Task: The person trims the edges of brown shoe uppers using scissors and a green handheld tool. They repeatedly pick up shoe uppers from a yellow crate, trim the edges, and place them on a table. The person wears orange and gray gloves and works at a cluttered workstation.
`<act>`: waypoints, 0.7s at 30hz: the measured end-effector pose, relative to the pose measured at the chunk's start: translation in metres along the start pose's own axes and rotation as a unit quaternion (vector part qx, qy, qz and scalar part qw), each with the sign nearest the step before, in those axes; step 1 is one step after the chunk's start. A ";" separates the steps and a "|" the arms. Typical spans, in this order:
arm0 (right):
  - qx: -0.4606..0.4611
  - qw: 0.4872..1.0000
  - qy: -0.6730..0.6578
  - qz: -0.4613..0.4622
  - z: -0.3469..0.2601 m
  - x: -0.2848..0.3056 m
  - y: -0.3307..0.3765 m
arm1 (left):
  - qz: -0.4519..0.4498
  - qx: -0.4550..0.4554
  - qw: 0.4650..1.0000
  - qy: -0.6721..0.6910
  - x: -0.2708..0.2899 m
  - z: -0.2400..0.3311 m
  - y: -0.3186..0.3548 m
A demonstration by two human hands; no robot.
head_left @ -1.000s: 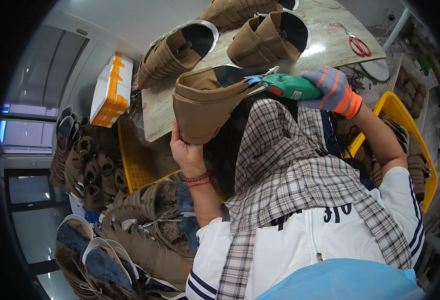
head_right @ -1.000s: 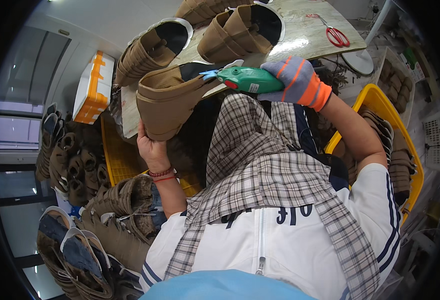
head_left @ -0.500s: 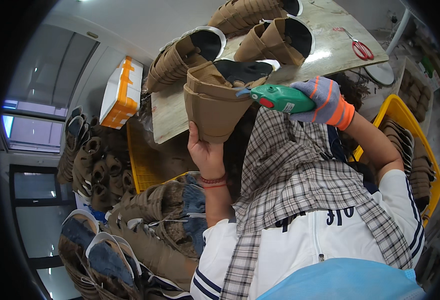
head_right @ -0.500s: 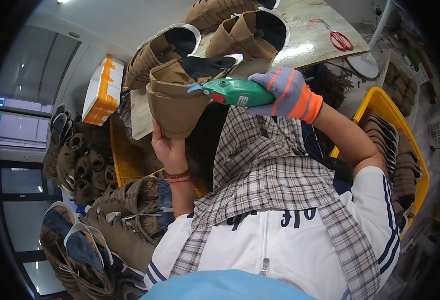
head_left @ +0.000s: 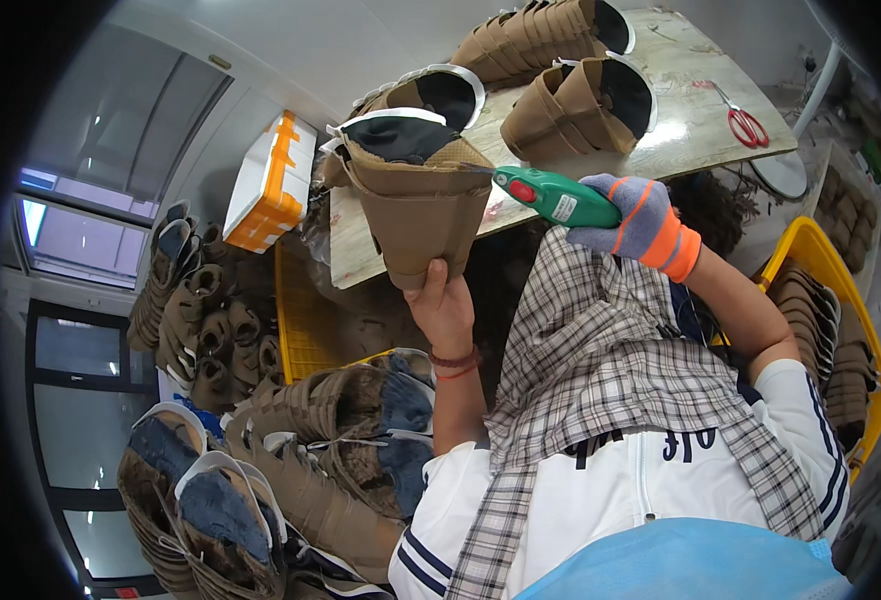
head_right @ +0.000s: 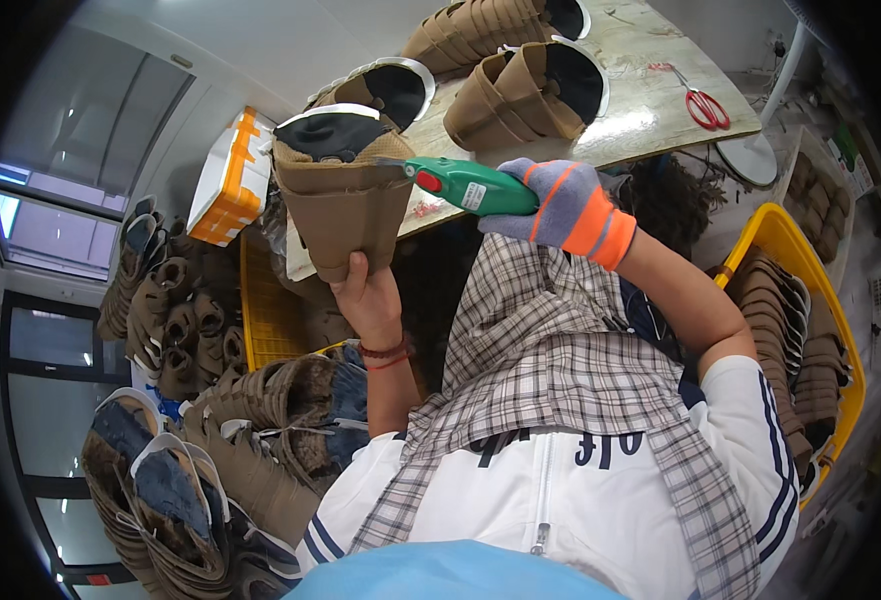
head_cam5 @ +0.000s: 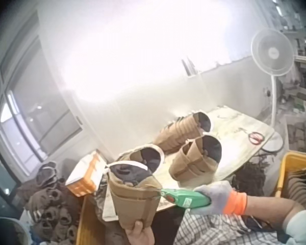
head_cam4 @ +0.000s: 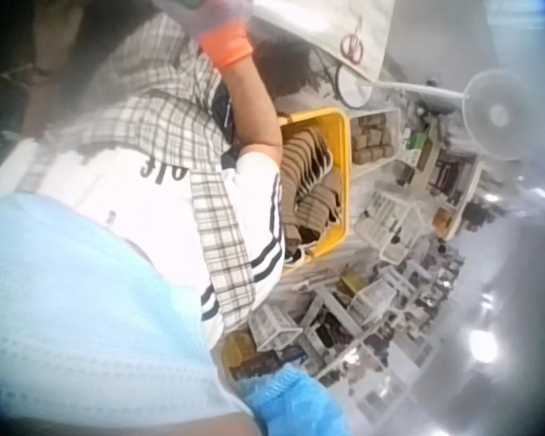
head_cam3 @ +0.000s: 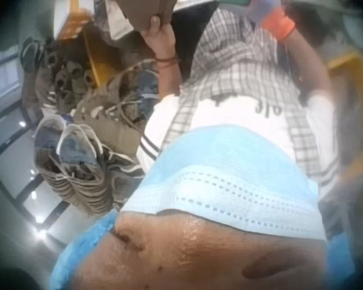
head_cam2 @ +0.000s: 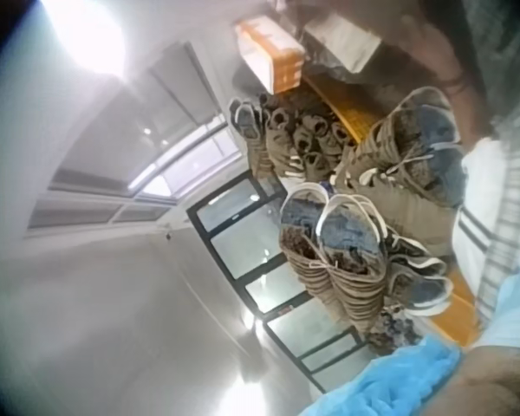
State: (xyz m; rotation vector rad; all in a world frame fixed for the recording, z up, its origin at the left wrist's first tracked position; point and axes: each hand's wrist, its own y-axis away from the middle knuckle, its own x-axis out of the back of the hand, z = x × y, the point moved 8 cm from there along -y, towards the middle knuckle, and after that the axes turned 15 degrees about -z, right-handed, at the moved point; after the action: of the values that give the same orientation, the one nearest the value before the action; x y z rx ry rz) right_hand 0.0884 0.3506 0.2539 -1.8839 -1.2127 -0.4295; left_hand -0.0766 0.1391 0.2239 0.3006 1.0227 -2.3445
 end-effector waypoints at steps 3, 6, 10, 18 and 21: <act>-0.008 1.000 -0.014 -0.010 0.012 -0.008 0.000 | 0.004 -0.001 1.000 0.000 -0.002 0.003 -0.002; 0.002 1.000 -0.027 -0.006 0.009 -0.007 0.000 | 0.001 0.006 1.000 0.008 -0.002 -0.001 -0.002; 0.002 0.998 -0.060 -0.007 0.010 -0.009 -0.001 | 0.006 0.016 1.000 -0.004 -0.003 -0.010 0.002; -0.052 0.995 -0.083 0.023 0.017 -0.005 0.001 | -0.023 0.078 0.907 -0.414 -0.010 -0.035 0.015; -0.092 0.991 -0.099 0.020 0.016 -0.003 0.001 | -0.081 0.021 0.866 -0.493 -0.020 -0.042 0.014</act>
State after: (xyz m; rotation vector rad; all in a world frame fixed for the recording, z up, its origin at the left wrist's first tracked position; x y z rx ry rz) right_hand 0.0856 0.3608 0.2420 -2.1462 -1.2991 -0.3479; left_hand -0.0526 0.1701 0.1952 -0.9253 0.4729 -2.1768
